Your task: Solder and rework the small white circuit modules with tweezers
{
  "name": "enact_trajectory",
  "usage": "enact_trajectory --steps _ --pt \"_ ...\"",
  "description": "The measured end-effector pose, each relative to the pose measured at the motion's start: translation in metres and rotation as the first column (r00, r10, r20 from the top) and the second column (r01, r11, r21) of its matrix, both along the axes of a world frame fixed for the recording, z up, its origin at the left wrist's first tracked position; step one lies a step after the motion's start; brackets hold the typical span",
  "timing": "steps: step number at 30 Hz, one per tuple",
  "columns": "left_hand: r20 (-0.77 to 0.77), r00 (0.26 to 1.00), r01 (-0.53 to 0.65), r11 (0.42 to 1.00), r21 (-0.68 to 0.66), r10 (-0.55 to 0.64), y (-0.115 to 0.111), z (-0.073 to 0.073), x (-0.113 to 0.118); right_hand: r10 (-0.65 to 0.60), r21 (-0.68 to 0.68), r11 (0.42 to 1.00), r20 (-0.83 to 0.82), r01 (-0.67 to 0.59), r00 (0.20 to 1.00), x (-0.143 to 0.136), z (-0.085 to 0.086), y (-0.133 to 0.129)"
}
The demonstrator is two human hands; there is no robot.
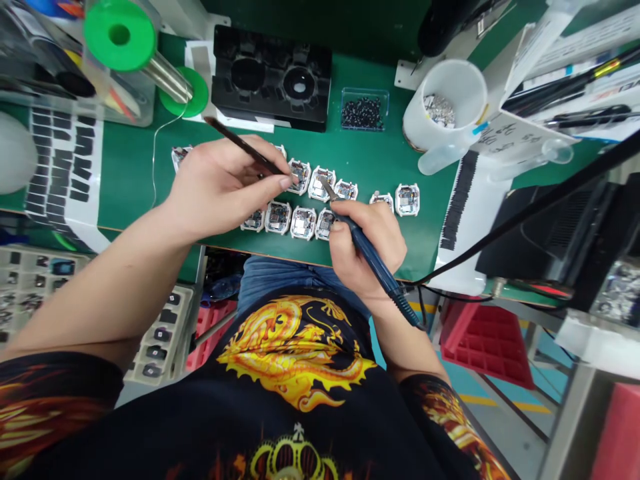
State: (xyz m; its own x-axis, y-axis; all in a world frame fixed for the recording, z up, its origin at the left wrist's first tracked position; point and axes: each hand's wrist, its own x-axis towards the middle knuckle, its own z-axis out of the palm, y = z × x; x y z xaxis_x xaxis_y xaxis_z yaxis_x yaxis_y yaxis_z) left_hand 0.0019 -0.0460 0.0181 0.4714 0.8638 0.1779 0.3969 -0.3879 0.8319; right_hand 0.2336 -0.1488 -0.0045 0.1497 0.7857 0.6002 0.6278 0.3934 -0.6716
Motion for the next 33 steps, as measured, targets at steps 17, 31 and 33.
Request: enact_trajectory --steps 17,31,33 --pt "0.054 0.971 -0.24 0.963 0.124 0.234 -0.001 -0.012 -0.005 0.037 0.002 0.999 0.024 -0.037 0.999 -0.028 0.011 0.02" --pt "0.012 0.98 -0.197 0.965 0.171 0.198 0.005 -0.02 -0.004 0.081 -0.031 0.996 0.041 -0.079 0.996 -0.026 0.008 0.019" --pt "0.007 0.982 -0.188 0.967 0.172 0.19 0.005 -0.019 -0.004 0.085 -0.043 0.996 0.051 -0.082 0.995 -0.026 0.009 0.019"
